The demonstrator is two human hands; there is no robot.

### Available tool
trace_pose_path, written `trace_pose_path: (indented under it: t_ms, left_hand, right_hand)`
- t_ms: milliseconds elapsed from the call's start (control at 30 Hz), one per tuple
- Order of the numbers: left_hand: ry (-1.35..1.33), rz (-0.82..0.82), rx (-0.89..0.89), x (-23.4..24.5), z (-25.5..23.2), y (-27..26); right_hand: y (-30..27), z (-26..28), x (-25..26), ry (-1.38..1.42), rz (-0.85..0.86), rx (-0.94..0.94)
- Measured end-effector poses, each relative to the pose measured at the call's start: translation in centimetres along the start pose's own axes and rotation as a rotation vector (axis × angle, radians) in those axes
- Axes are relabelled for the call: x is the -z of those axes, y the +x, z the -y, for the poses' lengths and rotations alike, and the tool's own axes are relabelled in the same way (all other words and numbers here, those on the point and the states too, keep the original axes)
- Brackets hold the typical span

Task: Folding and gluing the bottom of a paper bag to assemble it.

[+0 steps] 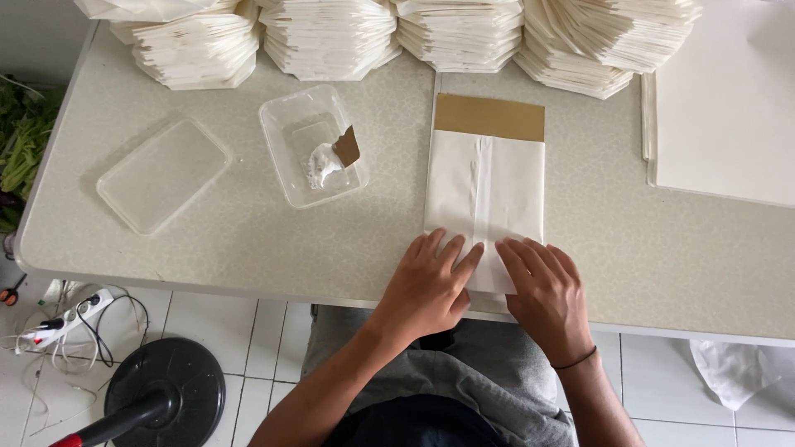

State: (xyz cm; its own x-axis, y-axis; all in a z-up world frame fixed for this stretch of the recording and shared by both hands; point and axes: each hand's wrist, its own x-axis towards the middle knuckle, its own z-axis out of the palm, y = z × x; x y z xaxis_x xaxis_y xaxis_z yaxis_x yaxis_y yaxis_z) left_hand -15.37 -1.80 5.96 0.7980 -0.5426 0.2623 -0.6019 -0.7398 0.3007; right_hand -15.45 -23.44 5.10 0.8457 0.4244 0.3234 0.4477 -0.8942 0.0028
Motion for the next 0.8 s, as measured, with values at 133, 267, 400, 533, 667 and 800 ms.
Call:
trace_pose_path:
  t_ms: [133,267,400,533,667,800]
  left_hand:
    - [0.058,-0.02,-0.015,-1.6,0.5,0.1]
    - [0.112,-0.116,-0.008,-2.2,0.2,0.3]
    - [0.121,-0.174,0.059,-1.9,-0.4,1.3]
    - [0.128,-0.16,0.115,-1.9,-0.8,1.9]
    - [0.129,-0.128,0.184,-1.7,-0.9,2.9]
    - [0.073,-0.051,0.273,-1.7,-0.7,3.9]
  right_hand:
    - [0.9,0.6,1.4,-0.005,0.026,-0.024]
    - [1.0,0.4,1.8,-0.017,0.05,-0.019]
    - [2.1,0.8,3.1,-0.019,0.088,-0.034]
    - [2.2,0.3,2.3,-0.024,0.098,-0.05]
    - [2.8,0.6,2.9,0.054,0.079,-0.108]
    - [2.4,2.1,3.8,0.064,-0.277,-0.119]
